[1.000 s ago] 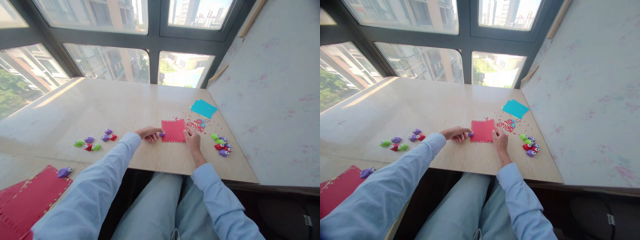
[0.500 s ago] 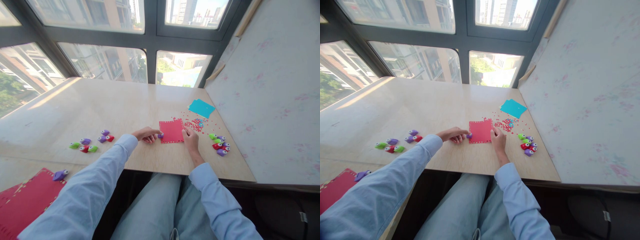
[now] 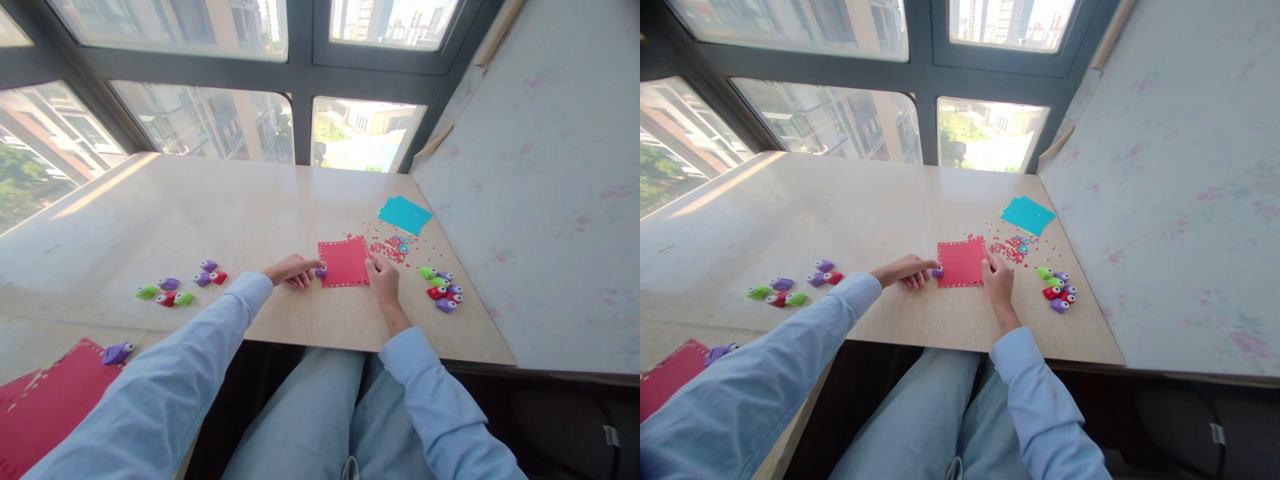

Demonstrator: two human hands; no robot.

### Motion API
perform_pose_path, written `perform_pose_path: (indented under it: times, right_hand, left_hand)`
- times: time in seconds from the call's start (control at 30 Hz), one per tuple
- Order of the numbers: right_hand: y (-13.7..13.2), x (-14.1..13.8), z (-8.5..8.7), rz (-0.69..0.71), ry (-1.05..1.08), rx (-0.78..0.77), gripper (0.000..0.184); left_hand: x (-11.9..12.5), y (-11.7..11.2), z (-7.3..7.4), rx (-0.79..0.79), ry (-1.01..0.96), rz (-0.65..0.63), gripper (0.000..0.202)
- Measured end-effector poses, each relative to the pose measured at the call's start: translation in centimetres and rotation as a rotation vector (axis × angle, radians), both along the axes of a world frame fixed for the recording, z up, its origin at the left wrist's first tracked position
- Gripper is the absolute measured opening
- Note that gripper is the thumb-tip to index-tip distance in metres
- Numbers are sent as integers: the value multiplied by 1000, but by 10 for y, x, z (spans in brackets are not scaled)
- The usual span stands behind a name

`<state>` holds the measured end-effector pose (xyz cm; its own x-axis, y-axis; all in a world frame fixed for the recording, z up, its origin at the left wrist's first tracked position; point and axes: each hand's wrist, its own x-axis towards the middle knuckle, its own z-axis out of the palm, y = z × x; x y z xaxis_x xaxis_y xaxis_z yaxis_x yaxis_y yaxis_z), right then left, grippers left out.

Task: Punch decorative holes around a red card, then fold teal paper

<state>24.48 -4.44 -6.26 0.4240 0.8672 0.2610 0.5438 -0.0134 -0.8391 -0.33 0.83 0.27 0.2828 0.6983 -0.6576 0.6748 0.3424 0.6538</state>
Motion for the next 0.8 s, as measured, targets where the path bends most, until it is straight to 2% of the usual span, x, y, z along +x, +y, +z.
perform_pose_path:
  times: [0.47,0.8]
  right_hand:
    - [-2,-3,3,-16,22,-10,42]
    - [-3,-4,7,-15,46,-22,45]
  left_hand:
    - [5,-1,4,-53,-9,1,45]
    - [9,4,3,-139,-28,77,37]
